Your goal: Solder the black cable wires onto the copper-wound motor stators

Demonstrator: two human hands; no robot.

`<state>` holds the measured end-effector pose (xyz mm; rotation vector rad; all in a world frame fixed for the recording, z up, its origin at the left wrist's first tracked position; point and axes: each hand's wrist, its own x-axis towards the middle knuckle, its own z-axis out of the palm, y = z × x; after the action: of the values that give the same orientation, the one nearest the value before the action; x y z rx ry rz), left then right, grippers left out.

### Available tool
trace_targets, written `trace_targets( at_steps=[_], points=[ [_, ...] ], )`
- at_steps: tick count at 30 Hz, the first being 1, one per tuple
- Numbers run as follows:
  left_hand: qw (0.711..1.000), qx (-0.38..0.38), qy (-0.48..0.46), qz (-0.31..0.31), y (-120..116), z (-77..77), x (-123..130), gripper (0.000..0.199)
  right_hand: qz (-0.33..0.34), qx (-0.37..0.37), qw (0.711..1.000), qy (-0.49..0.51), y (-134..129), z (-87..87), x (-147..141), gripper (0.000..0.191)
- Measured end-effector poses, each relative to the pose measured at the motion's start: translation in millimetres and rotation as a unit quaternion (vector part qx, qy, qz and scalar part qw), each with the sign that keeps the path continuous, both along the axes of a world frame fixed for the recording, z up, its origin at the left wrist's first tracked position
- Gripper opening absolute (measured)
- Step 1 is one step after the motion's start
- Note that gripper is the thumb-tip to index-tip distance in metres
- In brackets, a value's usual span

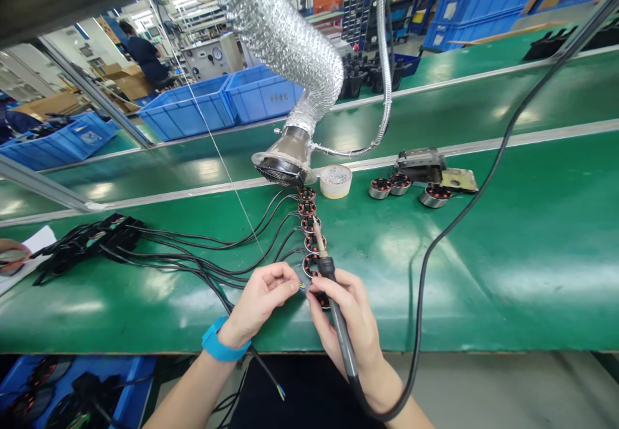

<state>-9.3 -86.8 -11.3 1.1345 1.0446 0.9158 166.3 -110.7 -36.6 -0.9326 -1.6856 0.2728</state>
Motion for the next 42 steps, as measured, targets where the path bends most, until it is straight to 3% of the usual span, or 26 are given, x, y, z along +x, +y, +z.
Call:
trace_targets(
  at_steps=[6,23,42],
  points=[
    [1.000,0.004,-0.010,-0.008,-0.7,0.7,-0.6,0.021,0.006,-0.012,1.000,0.015,3.2,8.0,-3.5,0.039],
    [1.000,-0.006,-0.008,-0.029,-0.5,3.3,0.1,0.029,0.015,0.044,0.999,-0.029,0.3,2.3,-6.6,0.044],
    [1.000,-0.023,0.015,-0.007,1.0,2.9,0.7,0.029,0.019,-0.024,0.999,0.016,0.9,4.2,-2.3,0.035]
  ],
)
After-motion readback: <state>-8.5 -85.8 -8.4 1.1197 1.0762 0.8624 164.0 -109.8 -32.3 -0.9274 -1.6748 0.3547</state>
